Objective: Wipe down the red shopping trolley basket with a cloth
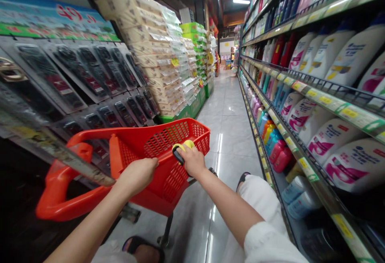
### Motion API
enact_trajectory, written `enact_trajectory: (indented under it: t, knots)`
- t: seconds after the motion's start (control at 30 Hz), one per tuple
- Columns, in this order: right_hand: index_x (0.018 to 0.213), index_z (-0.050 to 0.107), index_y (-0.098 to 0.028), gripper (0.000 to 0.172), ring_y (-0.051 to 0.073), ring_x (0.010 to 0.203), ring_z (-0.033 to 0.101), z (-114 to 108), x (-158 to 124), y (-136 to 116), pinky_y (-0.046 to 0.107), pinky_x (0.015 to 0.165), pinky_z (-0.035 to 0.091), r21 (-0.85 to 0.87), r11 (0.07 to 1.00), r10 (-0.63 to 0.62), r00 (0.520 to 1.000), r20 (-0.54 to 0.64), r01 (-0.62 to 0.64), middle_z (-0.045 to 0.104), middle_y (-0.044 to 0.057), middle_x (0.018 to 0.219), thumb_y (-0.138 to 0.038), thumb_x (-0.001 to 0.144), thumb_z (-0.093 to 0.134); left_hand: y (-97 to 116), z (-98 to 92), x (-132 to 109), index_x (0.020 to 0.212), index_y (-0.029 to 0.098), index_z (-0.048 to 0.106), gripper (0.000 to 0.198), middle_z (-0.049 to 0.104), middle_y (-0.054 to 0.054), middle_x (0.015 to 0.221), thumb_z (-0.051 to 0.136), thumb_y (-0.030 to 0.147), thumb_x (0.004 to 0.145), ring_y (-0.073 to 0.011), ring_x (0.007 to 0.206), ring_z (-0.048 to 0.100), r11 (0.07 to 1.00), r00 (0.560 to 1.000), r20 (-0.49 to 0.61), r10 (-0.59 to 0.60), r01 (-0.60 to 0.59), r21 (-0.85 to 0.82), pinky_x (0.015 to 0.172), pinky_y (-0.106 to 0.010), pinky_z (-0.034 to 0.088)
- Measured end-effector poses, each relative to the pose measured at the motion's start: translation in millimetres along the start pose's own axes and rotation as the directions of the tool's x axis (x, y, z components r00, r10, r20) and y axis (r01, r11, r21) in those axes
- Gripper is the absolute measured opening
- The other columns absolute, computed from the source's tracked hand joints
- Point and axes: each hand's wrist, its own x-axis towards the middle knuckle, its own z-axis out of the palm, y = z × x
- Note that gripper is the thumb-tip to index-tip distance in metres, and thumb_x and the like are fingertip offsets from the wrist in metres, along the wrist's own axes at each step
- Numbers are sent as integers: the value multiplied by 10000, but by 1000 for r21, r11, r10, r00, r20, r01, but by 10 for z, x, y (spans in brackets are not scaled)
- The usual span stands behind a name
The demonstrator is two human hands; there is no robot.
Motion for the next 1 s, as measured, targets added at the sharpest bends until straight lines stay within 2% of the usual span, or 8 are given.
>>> enact_trajectory:
  t: [0.3,0.43,0.5,0.6,0.7,0.73,0.87,1.0]
  knots:
    - [1361,510,-334,481,186,1001,549,-51,478,984,307,798,399,-1,941,336,939,-66,-337,453,7,1460,-164,939,354,-41,-25,20,891,123,661,292,723,-183,866,389,47,817,-305,852,710,998,1000,-1,-10,10,-60,740,-394,533]
    - [1410,460,-297,523,188,929,568,-45,477,949,327,729,387,-10,934,356,933,-48,-357,403,63,1499,-133,933,324,-243,-24,-229,1052,161,662,344,706,-131,1091,400,57,855,-224,1013,664,955,950,-284,127,-195,-225,869,-331,506]
    - [1425,446,-268,528,192,909,578,-53,459,869,335,710,388,-19,931,364,931,-36,-365,375,105,1515,-129,931,322,-386,-28,-498,1108,171,644,329,703,-105,1088,413,100,885,-203,1005,647,924,836,-537,110,-286,-254,878,-319,494]
    - [1417,456,-227,522,211,917,594,-60,418,635,345,717,404,-34,937,347,938,-24,-348,356,147,1520,-121,917,348,-604,-43,-891,1025,196,651,203,678,-50,864,493,192,897,-181,828,625,924,551,-817,-171,-198,-327,807,-310,479]
    - [1377,494,-227,518,228,928,615,-57,314,177,340,729,433,-46,956,289,957,-3,-289,383,139,1505,-96,889,378,-767,-89,-1025,983,210,625,201,635,-41,895,517,364,913,-182,833,601,780,284,-782,-555,-150,-608,810,-316,465]
    - [1361,507,-233,513,228,925,624,-61,258,-29,335,727,443,-48,964,262,965,9,-261,398,131,1496,-92,885,377,-798,-114,-1001,1027,212,607,284,632,-41,915,518,452,904,-181,832,603,686,307,-716,-626,-218,-694,792,-312,473]
    - [1394,463,-224,542,230,921,650,-163,-42,-998,327,739,487,-25,996,88,993,79,-87,432,144,1465,-97,876,371,-769,-230,-740,1028,187,600,640,651,-34,729,376,750,821,-170,643,622,135,758,-466,-457,-459,-878,601,-284,493]
    - [1464,373,-257,639,242,1014,626,-337,-319,-1693,347,839,496,98,990,-107,991,76,99,394,121,1496,-128,841,429,-645,-278,-541,759,169,605,648,457,45,417,374,773,806,-80,333,373,-207,775,-426,-468,-564,-799,374,-197,323]
